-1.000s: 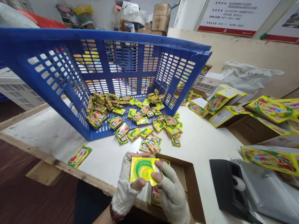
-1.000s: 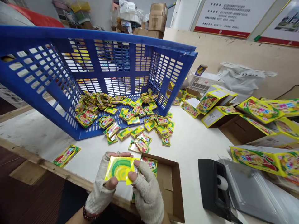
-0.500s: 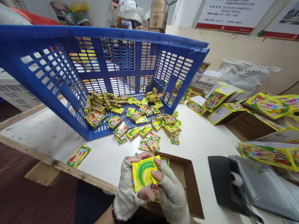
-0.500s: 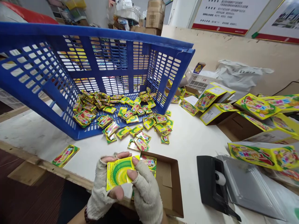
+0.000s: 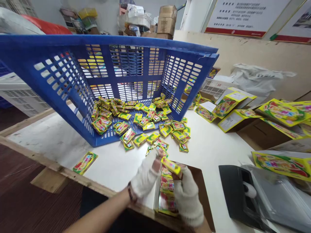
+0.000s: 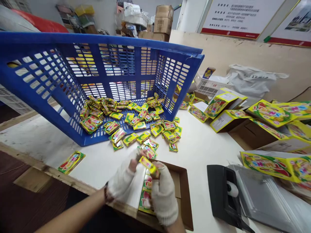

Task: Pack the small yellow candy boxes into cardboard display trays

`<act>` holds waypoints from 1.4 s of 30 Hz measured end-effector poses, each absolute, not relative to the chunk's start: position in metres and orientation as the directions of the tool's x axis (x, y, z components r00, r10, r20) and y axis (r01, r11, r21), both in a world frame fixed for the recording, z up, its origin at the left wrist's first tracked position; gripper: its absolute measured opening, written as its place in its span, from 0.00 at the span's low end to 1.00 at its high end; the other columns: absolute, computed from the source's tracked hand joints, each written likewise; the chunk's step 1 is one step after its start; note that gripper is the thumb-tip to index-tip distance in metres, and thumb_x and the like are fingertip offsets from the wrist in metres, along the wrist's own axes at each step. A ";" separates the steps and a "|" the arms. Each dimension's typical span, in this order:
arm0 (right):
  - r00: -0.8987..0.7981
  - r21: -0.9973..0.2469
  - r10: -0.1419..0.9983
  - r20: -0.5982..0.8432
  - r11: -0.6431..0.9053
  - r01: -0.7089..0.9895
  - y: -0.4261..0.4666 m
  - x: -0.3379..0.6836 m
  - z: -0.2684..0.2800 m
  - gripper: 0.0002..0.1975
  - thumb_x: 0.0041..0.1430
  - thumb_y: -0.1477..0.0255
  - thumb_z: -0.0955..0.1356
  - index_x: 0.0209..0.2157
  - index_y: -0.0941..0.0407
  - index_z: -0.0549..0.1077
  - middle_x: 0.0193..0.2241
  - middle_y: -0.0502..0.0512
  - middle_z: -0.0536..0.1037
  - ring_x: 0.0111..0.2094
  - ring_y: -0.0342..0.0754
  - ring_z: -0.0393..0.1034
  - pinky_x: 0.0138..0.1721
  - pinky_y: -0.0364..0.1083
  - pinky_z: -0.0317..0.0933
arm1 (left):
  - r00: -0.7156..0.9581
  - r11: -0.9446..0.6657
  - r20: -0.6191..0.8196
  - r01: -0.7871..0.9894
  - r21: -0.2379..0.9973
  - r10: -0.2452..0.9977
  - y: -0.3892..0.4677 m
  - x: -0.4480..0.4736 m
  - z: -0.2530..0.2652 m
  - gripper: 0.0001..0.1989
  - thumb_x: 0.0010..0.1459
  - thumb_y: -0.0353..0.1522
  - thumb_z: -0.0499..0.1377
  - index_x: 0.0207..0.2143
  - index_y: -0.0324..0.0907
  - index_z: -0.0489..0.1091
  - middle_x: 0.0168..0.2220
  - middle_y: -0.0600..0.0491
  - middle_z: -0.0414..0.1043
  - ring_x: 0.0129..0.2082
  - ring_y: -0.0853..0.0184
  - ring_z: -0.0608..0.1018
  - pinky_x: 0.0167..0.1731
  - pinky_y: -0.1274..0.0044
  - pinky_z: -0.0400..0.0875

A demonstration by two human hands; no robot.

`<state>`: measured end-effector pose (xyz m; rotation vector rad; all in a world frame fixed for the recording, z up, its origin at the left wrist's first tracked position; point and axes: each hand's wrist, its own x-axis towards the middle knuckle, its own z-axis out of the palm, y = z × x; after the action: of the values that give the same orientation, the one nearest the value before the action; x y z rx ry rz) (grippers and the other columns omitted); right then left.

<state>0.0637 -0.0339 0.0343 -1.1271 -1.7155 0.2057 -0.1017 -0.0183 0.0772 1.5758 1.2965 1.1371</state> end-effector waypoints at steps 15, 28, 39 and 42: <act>-0.532 -0.437 0.756 0.382 0.655 0.617 -0.060 0.012 0.039 0.21 0.51 0.87 0.63 0.46 0.56 0.70 0.59 0.63 0.67 0.62 0.54 0.60 0.59 0.53 0.62 | 0.093 -0.067 -0.028 0.871 0.487 0.995 0.004 -0.208 0.031 0.18 0.51 0.25 0.50 0.41 0.43 0.73 0.42 0.50 0.76 0.45 0.62 0.75 0.49 0.72 0.69; -0.536 -0.347 0.807 -0.247 0.443 0.827 -0.069 -0.051 0.044 0.16 0.58 0.79 0.65 0.48 0.57 0.70 0.41 0.63 0.76 0.44 0.57 0.71 0.48 0.56 0.64 | -0.015 0.191 -0.230 0.611 0.768 0.973 -0.069 -0.231 -0.003 0.23 0.45 0.31 0.48 0.41 0.40 0.75 0.42 0.50 0.79 0.44 0.61 0.79 0.51 0.68 0.72; -0.411 -0.409 0.667 -0.622 0.171 0.896 0.004 0.173 0.111 0.14 0.45 0.76 0.69 0.38 0.57 0.74 0.37 0.54 0.77 0.38 0.50 0.71 0.38 0.45 0.63 | 0.717 -0.709 0.203 0.526 0.469 0.667 -0.087 -0.082 0.055 0.10 0.57 0.29 0.54 0.41 0.42 0.71 0.39 0.48 0.74 0.41 0.61 0.76 0.47 0.65 0.71; -0.396 -0.221 0.559 -0.729 0.355 0.908 0.008 0.157 0.095 0.13 0.43 0.77 0.70 0.35 0.56 0.75 0.34 0.55 0.78 0.37 0.53 0.73 0.37 0.47 0.62 | 0.780 -0.723 -0.136 0.619 0.307 0.610 -0.084 -0.054 0.054 0.11 0.52 0.32 0.60 0.39 0.39 0.72 0.39 0.45 0.75 0.41 0.56 0.76 0.48 0.60 0.69</act>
<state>0.1570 0.0085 0.0954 -1.8281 -2.9900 1.2085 -0.0540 -0.0840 0.0543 2.6369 0.9406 -0.0352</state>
